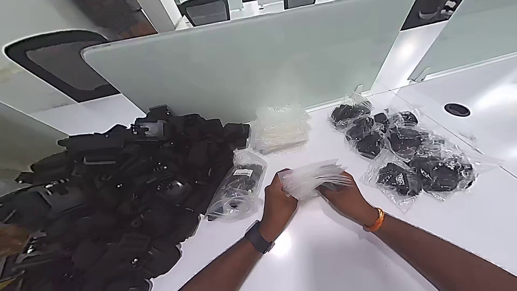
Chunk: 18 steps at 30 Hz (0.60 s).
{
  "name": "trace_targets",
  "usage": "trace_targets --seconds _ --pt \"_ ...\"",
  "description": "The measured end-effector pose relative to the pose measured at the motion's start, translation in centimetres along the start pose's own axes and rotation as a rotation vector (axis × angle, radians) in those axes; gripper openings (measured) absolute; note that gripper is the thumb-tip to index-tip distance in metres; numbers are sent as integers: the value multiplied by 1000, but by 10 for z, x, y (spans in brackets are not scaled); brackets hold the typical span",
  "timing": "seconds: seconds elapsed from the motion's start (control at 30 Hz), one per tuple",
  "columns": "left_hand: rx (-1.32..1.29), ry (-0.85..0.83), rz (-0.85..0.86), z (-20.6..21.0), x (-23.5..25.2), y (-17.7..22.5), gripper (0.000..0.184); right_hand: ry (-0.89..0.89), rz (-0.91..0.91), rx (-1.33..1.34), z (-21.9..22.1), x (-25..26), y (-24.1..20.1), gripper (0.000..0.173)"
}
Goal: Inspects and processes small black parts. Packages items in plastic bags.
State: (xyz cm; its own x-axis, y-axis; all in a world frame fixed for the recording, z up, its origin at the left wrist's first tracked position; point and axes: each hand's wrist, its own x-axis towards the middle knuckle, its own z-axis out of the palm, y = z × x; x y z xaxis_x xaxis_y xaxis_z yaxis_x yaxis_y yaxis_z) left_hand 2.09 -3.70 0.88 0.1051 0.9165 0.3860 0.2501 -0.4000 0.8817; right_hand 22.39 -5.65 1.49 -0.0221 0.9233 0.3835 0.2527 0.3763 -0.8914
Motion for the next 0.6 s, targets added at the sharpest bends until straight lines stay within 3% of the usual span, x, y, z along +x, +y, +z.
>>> trace_targets --seconds 0.13,0.27,0.43,0.53,0.6 --pt "16 2 23 3 -2 1 44 40 38 -38 6 -4 1 40" --pt "-65 -34 21 2 -3 0 54 86 26 2 4 -1 -2 37" --pt "-67 -13 -68 -2 -3 1 57 -34 99 174 -4 6 -9 41" --pt "-220 -35 -126 -6 2 9 58 -129 157 166 -5 4 -4 52" --pt "-301 -58 -142 -9 1 15 57 -119 133 127 -4 2 -8 47"
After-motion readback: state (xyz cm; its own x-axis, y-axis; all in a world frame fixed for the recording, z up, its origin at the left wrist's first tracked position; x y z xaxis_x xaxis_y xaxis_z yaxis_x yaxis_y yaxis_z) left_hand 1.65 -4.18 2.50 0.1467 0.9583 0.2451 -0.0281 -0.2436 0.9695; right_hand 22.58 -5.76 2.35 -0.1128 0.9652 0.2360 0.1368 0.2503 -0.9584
